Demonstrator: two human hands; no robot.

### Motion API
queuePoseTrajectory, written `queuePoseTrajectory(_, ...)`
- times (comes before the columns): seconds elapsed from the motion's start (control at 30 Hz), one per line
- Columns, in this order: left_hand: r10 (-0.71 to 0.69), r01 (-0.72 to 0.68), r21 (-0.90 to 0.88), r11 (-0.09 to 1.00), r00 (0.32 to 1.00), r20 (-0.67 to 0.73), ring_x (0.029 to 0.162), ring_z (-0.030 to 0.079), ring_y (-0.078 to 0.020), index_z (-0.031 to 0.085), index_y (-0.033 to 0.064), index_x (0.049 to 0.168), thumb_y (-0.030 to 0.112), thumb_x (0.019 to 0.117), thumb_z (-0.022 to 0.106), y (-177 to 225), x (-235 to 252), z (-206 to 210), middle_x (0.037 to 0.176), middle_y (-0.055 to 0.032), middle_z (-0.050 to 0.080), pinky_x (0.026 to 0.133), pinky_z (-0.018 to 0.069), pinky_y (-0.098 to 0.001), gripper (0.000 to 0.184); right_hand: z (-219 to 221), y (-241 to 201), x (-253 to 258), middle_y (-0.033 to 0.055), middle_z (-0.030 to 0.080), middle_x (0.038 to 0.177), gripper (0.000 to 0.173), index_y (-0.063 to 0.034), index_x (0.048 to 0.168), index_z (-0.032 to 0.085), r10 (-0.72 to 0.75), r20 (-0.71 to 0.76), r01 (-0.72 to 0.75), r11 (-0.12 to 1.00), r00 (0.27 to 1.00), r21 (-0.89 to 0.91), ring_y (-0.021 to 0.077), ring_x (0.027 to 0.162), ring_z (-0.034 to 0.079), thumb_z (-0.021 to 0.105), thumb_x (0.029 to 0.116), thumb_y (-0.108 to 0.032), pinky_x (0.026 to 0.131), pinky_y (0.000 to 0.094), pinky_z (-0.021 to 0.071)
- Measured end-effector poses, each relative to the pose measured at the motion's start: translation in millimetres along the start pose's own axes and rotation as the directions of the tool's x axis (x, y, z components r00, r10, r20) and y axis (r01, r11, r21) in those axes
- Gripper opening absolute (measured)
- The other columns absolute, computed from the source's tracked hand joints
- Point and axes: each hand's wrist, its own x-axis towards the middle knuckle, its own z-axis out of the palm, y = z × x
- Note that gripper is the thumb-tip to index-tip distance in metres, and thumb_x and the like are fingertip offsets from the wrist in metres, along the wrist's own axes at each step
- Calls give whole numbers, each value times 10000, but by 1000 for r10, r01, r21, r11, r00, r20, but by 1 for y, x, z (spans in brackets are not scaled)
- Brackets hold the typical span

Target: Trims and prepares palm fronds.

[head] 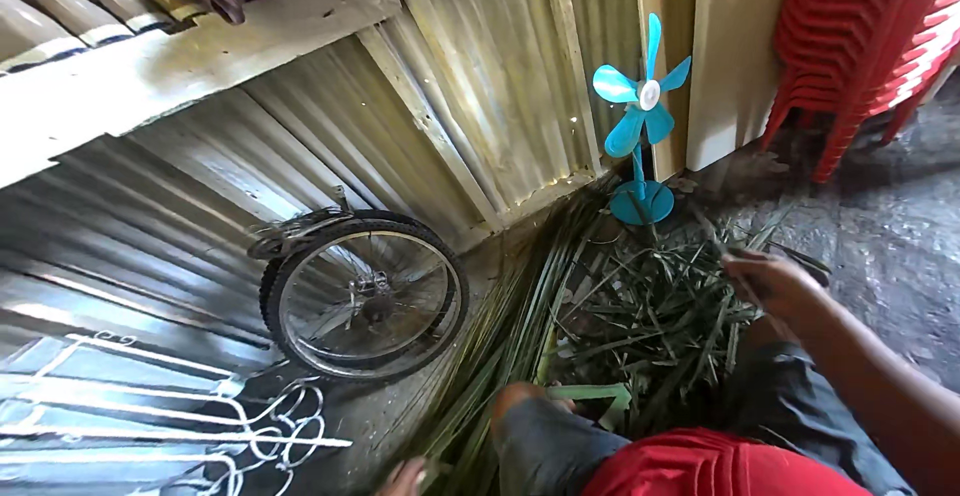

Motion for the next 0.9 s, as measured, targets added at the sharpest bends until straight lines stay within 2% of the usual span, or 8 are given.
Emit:
queuePoseTrajectory(0.1, 120, -117, -120, 986, 993, 18, 1089, 702, -413, 727, 45, 1219, 141, 1029, 580, 57, 18, -1, 1205, -210, 716, 963, 529, -640, 258, 55, 19, -33, 11, 586, 811, 396, -89, 1379, 571, 93, 298, -55, 990, 950, -132, 71, 528, 458, 628, 988, -124, 466, 238, 415)
queuePoseTrajectory(0.23, 198, -186, -263, 947, 980, 18, 1098, 706, -351, 737, 43, 1200, 134, 1013, 603, 121, 23, -2, 1191, -173, 728, 990, 537, -584, 246, 103, 60, -70, 3, 605, 790, 350, -104, 1269, 651, 251, 584, -66, 945, 772, -319, 71, 516, 466, 701, 926, -154, 470, 253, 428)
queuePoseTrajectory(0.3, 218, -200, -326, 924, 976, 18, 1087, 712, -327, 737, 37, 1190, 138, 1007, 614, 146, 20, 1, 1172, -168, 733, 993, 547, -551, 242, 118, 80, -80, 10, 613, 819, 394, -132, 1305, 643, 313, 639, -69, 924, 702, -376, 75, 521, 460, 718, 922, -189, 468, 262, 417)
queuePoseTrajectory(0.37, 252, -227, -396, 890, 968, 12, 1069, 714, -307, 741, 24, 1165, 122, 999, 621, 165, 15, 8, 1133, -164, 740, 987, 551, -520, 227, 127, 90, -86, 27, 636, 898, 532, -172, 1425, 582, 350, 659, -123, 922, 666, -366, 75, 542, 465, 727, 913, -160, 475, 259, 415)
queuePoseTrajectory(0.43, 282, -255, -441, 860, 959, -3, 1055, 719, -285, 747, 22, 1143, 108, 987, 632, 177, 9, 13, 1109, -153, 746, 984, 558, -495, 212, 130, 92, -85, 34, 641, 911, 573, -197, 1461, 544, 364, 657, -194, 928, 660, -319, 77, 539, 481, 720, 920, -132, 474, 255, 428)
queuePoseTrajectory(0.57, 298, -301, -450, 841, 951, -79, 1018, 735, -261, 756, 17, 1125, 95, 969, 654, 189, 5, 18, 1077, -141, 758, 964, 574, -475, 202, 129, 85, -84, 36, 638, 857, 556, -164, 1474, 530, 360, 616, -328, 929, 700, -171, 68, 505, 464, 690, 943, -122, 457, 239, 415)
queuePoseTrajectory(0.77, 334, -351, -455, 819, 935, -120, 1035, 733, -258, 756, 18, 1117, 102, 960, 667, 196, 3, 14, 1083, -135, 760, 963, 575, -478, 199, 131, 82, -90, 36, 619, 829, 627, -145, 1505, 482, 282, 611, -372, 928, 740, 23, 68, 510, 473, 696, 919, -86, 460, 235, 422)
queuePoseTrajectory(0.9, 339, -361, -451, 816, 931, -132, 1016, 739, -268, 753, 6, 1120, 88, 947, 681, 200, 2, 11, 1076, -147, 760, 950, 581, -476, 205, 131, 72, -91, 39, 612, 797, 601, -127, 1502, 479, 280, 523, -375, 923, 805, 83, 69, 496, 470, 673, 937, -55, 453, 234, 423)
